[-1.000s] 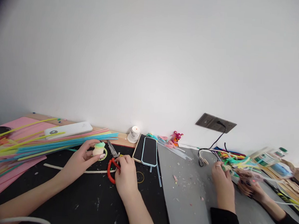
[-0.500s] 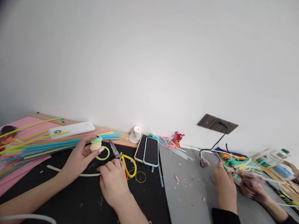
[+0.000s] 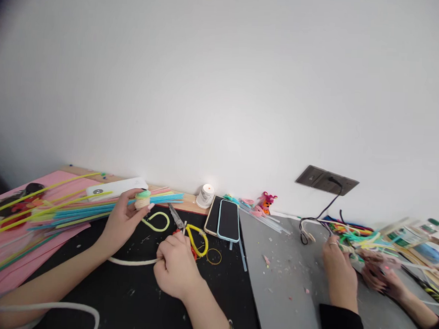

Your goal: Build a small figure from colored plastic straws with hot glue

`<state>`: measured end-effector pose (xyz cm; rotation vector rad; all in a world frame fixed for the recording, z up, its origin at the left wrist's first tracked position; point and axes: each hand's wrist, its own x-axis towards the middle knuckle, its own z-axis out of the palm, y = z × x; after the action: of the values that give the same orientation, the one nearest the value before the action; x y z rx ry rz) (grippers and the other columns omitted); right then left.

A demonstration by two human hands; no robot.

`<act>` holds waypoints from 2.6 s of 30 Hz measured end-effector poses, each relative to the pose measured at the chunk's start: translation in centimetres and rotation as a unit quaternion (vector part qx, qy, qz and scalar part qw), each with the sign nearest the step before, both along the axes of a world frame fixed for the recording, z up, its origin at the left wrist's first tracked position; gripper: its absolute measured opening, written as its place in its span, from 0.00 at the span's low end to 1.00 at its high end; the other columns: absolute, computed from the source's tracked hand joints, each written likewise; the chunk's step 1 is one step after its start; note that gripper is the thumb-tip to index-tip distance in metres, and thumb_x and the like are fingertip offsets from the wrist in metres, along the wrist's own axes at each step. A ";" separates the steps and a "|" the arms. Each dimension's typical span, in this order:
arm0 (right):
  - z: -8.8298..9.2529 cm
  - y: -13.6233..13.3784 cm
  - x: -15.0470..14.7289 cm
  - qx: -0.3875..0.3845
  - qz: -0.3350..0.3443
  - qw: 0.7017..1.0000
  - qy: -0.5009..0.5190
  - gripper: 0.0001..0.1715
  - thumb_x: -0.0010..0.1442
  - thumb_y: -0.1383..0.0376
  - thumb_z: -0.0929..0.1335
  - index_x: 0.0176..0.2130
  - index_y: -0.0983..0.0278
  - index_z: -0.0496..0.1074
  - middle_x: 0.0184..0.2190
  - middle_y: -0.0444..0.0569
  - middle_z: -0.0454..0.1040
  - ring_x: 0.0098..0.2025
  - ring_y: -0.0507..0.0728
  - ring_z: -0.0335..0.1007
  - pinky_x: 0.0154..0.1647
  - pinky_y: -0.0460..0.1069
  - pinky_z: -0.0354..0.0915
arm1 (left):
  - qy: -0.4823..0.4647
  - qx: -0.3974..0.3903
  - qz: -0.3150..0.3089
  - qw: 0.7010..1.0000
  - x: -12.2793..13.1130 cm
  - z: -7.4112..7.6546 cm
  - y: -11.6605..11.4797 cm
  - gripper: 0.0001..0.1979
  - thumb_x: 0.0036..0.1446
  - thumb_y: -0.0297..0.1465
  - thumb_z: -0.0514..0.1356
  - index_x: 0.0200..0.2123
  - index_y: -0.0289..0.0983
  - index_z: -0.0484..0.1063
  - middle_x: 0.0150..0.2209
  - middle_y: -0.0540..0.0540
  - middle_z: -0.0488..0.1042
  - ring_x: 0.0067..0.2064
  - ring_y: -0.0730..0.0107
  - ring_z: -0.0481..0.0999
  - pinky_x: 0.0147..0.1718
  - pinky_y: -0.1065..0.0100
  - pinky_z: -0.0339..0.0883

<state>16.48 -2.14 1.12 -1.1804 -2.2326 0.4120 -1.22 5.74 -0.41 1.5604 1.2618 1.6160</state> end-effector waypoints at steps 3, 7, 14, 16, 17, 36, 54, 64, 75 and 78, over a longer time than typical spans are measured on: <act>0.0 0.2 0.3 -0.001 -0.009 0.997 0.077 0.11 0.40 0.76 0.59 0.22 0.62 0.52 0.19 0.41 0.56 0.29 0.53 0.55 0.33 0.48 0.53 | -0.040 -0.021 -0.022 0.999 -0.1 0.1 0.3 0.19 0.53 0.36 0.61 0.48 0.42 0.63 0.45 0.45 0.69 0.39 0.65 0.76 0.39 0.64 0.73; 0.0 0.5 0.6 -0.024 -0.062 0.982 0.174 0.09 0.40 0.74 0.58 0.18 0.62 0.50 0.16 0.41 0.53 0.23 0.52 0.52 0.26 0.47 0.48 | -0.050 -0.040 -0.034 0.997 -0.1 0.0 0.3 0.19 0.51 0.36 0.62 0.47 0.41 0.63 0.42 0.47 0.69 0.36 0.66 0.76 0.38 0.63 0.73; -0.1 0.8 1.0 -0.240 -0.047 0.818 0.521 0.08 0.44 0.69 0.59 0.17 0.62 0.59 0.13 0.40 0.57 0.16 0.48 0.48 0.17 0.44 0.45 | -0.026 -0.071 -0.079 0.994 0.2 0.2 -0.2 0.20 0.52 0.38 0.62 0.48 0.42 0.63 0.45 0.45 0.69 0.39 0.62 0.78 0.39 0.61 0.73; 0.2 0.9 1.3 -0.265 -0.029 0.746 0.610 0.08 0.45 0.69 0.61 0.17 0.62 0.59 0.12 0.38 0.54 0.14 0.47 0.44 0.15 0.44 0.42 | -0.017 -0.072 -0.101 0.992 0.3 0.1 -0.3 0.20 0.52 0.38 0.62 0.47 0.41 0.63 0.46 0.45 0.68 0.39 0.62 0.78 0.39 0.60 0.73; 0.4 1.0 1.5 -0.278 -0.020 0.714 0.642 0.09 0.45 0.69 0.61 0.17 0.62 0.58 0.12 0.38 0.53 0.13 0.47 0.42 0.15 0.44 0.41 | -0.011 -0.074 -0.113 0.991 0.4 0.1 -0.3 0.20 0.52 0.38 0.62 0.47 0.41 0.63 0.46 0.45 0.68 0.38 0.62 0.78 0.39 0.60 0.74; -0.3 1.7 1.2 -0.232 -0.201 0.856 0.415 0.15 0.51 0.64 0.62 0.38 0.65 0.72 0.19 0.38 0.62 0.16 0.47 0.46 0.17 0.44 0.44 | 0.075 -0.081 -0.190 0.976 0.9 0.1 -1.3 0.18 0.53 0.35 0.61 0.47 0.41 0.66 0.47 0.44 0.72 0.38 0.62 0.78 0.35 0.61 0.74; -0.3 1.5 1.4 -0.143 -0.213 0.876 0.408 0.11 0.54 0.65 0.64 0.40 0.64 0.68 0.21 0.40 0.66 0.25 0.53 0.66 0.30 0.47 0.63 | 0.263 -0.071 -0.260 0.926 0.9 0.7 -2.3 0.14 0.51 0.32 0.60 0.44 0.41 0.67 0.39 0.49 0.70 0.25 0.72 0.66 0.26 0.70 0.61; -0.8 1.4 1.8 -0.108 -0.221 0.930 0.272 0.03 0.56 0.67 0.63 0.34 0.62 0.65 0.24 0.41 0.66 0.22 0.52 0.60 0.26 0.46 0.57 | 0.300 0.012 -0.027 0.953 -0.4 0.7 -0.8 0.13 0.59 0.37 0.53 0.46 0.39 0.67 0.37 0.45 0.75 0.32 0.60 0.74 0.35 0.61 0.68; -0.2 1.2 1.9 -0.011 -0.208 0.954 0.214 0.12 0.56 0.73 0.60 0.37 0.63 0.70 0.38 0.50 0.68 0.32 0.55 0.65 0.33 0.48 0.62 | 0.495 0.077 0.104 0.859 -3.9 -1.4 3.0 0.16 0.56 0.28 0.51 0.46 0.42 0.73 0.43 0.41 0.79 0.45 0.49 0.72 0.41 0.55 0.63; -0.4 1.2 1.8 -0.022 -0.200 0.954 0.222 0.13 0.55 0.73 0.59 0.36 0.63 0.69 0.36 0.49 0.69 0.33 0.55 0.65 0.32 0.48 0.62 | 0.509 0.086 0.104 0.850 -3.8 -1.6 3.1 0.13 0.57 0.27 0.51 0.39 0.42 0.74 0.40 0.41 0.79 0.44 0.50 0.72 0.41 0.55 0.62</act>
<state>18.28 -0.95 0.68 -1.3667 -1.5661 0.5026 -5.07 8.79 -2.00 2.6343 1.8695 0.9689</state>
